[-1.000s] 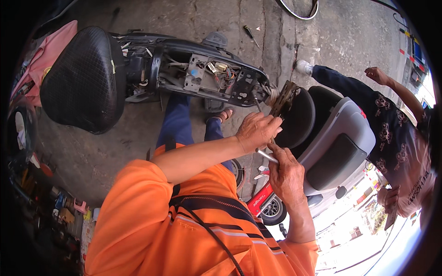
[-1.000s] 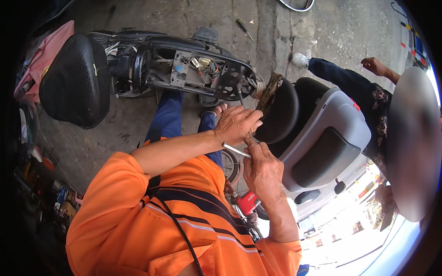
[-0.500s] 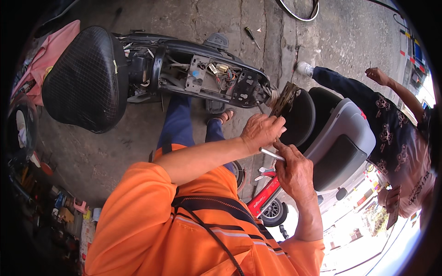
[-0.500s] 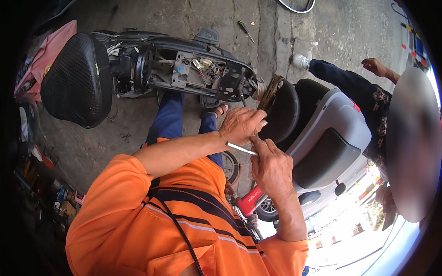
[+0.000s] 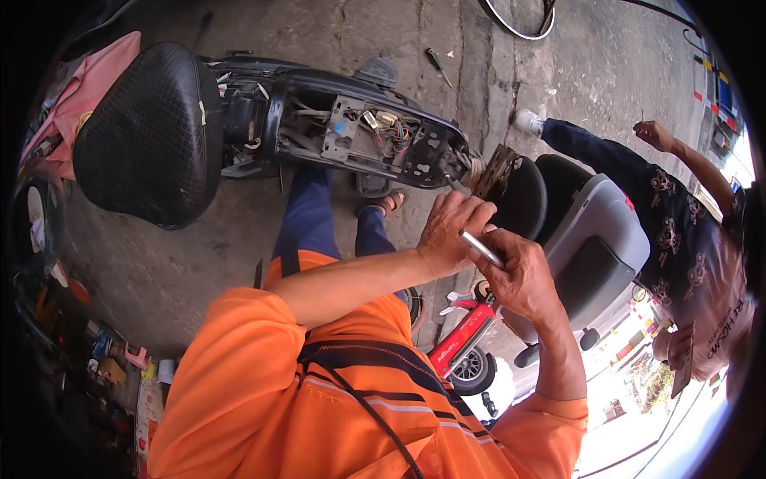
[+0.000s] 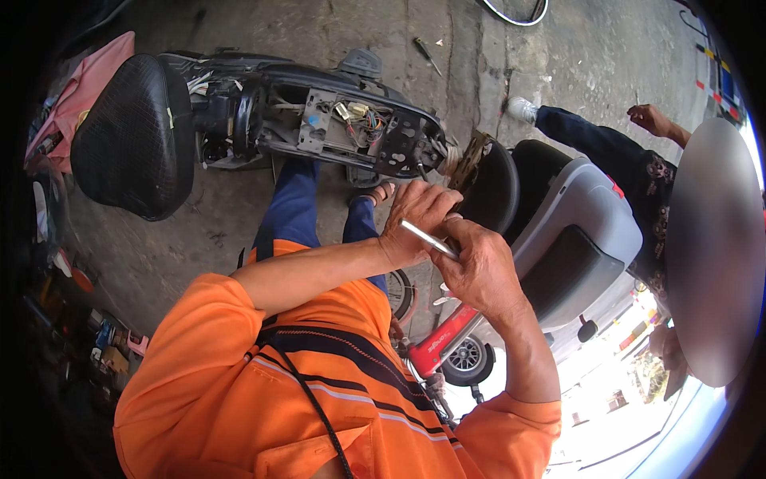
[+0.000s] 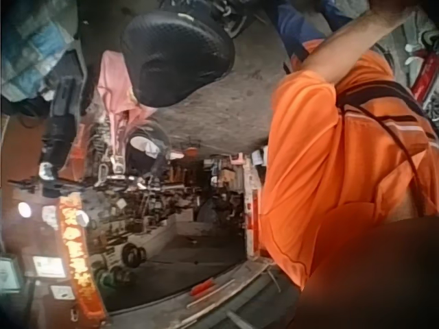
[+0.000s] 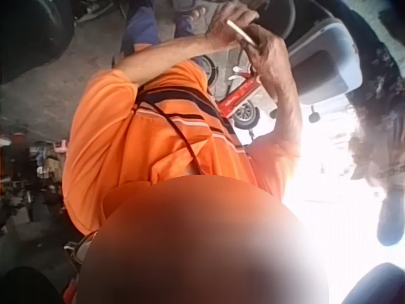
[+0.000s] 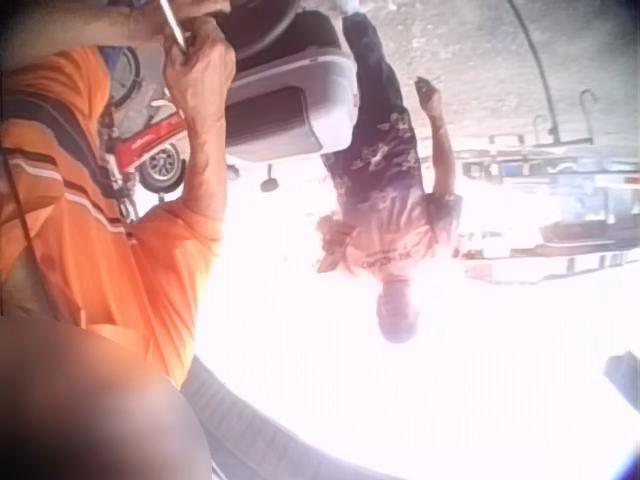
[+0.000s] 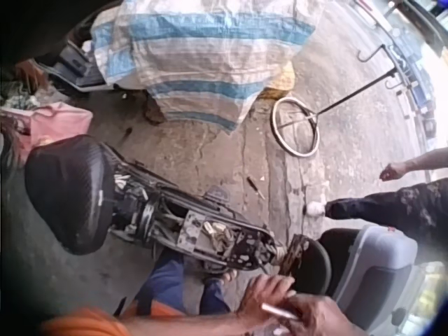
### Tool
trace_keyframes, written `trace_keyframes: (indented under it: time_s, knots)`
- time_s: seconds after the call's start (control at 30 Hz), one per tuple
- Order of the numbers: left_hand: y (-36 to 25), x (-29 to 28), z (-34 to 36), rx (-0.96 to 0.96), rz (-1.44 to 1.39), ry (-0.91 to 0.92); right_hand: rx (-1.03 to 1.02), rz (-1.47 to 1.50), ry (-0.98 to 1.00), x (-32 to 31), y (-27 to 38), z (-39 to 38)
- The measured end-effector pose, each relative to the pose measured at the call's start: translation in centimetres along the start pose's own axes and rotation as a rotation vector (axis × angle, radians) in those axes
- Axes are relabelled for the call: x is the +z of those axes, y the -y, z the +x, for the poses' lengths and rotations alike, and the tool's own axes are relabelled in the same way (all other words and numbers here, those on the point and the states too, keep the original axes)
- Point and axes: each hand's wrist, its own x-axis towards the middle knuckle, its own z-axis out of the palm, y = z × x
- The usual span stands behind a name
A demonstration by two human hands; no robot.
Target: The person uses a socket wrench to loosen and remove bolts from the rear storage box of a scooter. They detach the box, place it on the ground, and then reach inside to handle internal components and wiring.
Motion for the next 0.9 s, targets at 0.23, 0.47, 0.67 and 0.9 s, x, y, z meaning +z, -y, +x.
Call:
trace_keyframes:
  time_s: [0.23,0.47,0.67,0.9]
  knots:
    - [0.9,1.5,2.5,0.003,-0.279,-0.005,0.34,0.65,-0.121,1.6,-0.1,-0.2]
    - [2.5,1.0,2.7,0.054,-0.297,0.338,0.513,1.675,-0.656,7.0,2.8,-0.5]
    - [2.4,1.1,3.6,0.053,-0.348,0.367,0.084,-0.054,-0.859,1.7,-1.7,-6.1]
    - [2.1,1.7,3.4,0.165,-0.342,0.265,-0.438,-0.97,0.276,-2.9,1.5,0.7]
